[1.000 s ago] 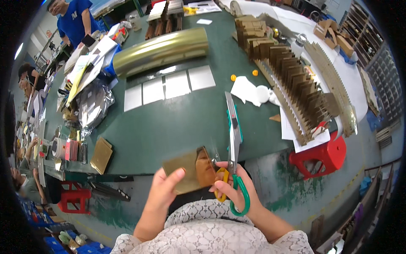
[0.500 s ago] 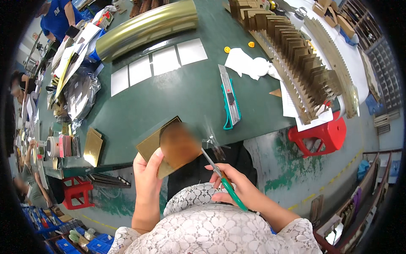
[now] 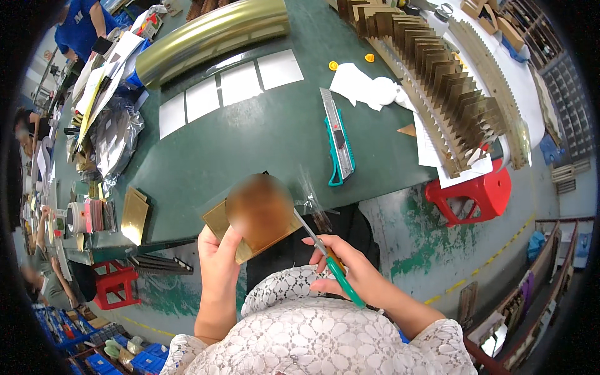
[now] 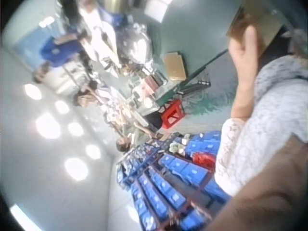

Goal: The person uses green-handled scissors to trim the edges of small, square, gold-colored foil sheets. They handle the sheets one by one, cutting away excess material and stacking the finished pieces on the table. The person also briefly handles a stack of white paper sheets.

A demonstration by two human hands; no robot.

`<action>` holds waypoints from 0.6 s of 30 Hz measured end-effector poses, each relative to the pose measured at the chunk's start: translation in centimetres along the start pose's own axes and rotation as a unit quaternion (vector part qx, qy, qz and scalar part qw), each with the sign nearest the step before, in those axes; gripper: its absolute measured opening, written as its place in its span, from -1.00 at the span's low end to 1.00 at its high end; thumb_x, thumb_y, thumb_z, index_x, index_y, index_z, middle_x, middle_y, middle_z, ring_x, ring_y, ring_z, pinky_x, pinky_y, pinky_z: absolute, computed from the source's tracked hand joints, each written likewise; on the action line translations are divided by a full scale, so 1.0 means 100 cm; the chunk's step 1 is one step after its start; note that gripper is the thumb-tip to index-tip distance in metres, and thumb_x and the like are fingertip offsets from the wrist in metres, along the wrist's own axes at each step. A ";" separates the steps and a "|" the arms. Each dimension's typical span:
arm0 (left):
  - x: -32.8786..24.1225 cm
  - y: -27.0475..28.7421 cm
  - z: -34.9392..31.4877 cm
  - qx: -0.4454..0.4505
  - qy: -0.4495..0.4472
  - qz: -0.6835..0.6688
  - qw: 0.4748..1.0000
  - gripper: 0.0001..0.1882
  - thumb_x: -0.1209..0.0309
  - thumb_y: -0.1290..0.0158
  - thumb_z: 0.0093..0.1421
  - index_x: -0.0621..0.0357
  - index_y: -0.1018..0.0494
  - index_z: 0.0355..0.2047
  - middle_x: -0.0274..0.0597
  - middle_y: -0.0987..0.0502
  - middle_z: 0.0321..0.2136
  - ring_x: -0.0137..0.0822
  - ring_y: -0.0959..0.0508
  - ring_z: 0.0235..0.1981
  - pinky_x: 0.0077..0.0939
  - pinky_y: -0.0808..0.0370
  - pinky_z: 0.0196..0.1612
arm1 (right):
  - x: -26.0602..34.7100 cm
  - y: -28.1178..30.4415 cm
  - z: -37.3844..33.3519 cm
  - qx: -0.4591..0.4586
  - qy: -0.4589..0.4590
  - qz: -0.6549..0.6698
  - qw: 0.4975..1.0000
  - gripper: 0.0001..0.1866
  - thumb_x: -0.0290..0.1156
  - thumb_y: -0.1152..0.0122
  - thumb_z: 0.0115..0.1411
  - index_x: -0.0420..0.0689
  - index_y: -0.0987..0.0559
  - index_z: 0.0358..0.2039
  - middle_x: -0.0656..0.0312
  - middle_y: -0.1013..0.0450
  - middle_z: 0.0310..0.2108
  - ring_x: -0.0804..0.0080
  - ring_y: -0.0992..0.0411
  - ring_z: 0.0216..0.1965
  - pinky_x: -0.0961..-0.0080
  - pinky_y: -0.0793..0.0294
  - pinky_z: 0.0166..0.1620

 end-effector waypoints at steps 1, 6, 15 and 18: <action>0.000 0.000 0.000 0.001 -0.002 0.002 1.000 -0.77 0.47 -0.06 0.25 0.28 -0.47 -0.11 -0.26 -0.56 -0.20 -0.55 -0.51 -0.22 -0.62 -0.43 -0.13 | -0.002 0.000 0.000 0.005 -0.006 0.004 1.000 -0.23 -0.21 -0.40 0.04 -0.18 -0.24 0.19 0.25 -0.34 -0.19 0.53 -0.32 -0.19 0.55 -0.31 -0.09; 0.002 -0.001 -0.001 -0.002 -0.005 0.005 1.000 -0.77 0.47 -0.06 0.25 0.28 -0.46 -0.10 -0.26 -0.56 -0.20 -0.55 -0.51 -0.22 -0.62 -0.43 -0.14 | -0.002 0.000 0.000 0.007 -0.013 0.011 1.000 -0.19 -0.12 -0.39 0.05 -0.19 -0.22 0.20 0.24 -0.34 -0.18 0.52 -0.31 -0.17 0.56 -0.28 -0.09; 0.005 -0.002 -0.001 -0.008 0.004 0.005 1.000 -0.78 0.47 -0.06 0.25 0.28 -0.46 -0.11 -0.27 -0.56 -0.21 -0.56 -0.51 -0.23 -0.63 -0.44 -0.15 | -0.002 0.000 0.000 -0.012 0.003 -0.002 1.000 -0.29 -0.34 -0.43 0.02 -0.15 -0.30 0.15 0.30 -0.33 -0.26 0.57 -0.32 -0.24 0.57 -0.37 -0.11; 0.007 -0.001 -0.001 -0.002 0.007 0.008 1.000 -0.78 0.46 -0.06 0.25 0.27 -0.46 -0.11 -0.27 -0.56 -0.22 -0.57 -0.50 -0.24 -0.63 -0.44 -0.16 | -0.002 0.001 0.000 -0.017 0.006 -0.007 1.000 -0.30 -0.33 -0.44 0.01 -0.13 -0.31 0.14 0.32 -0.32 -0.28 0.59 -0.30 -0.27 0.59 -0.35 -0.15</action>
Point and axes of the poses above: each hand's wrist, its own z-axis towards the middle knuckle, its own y-axis out of the back of the hand, x = y × z, the point moved 3 cm from there along z, towards the middle knuckle
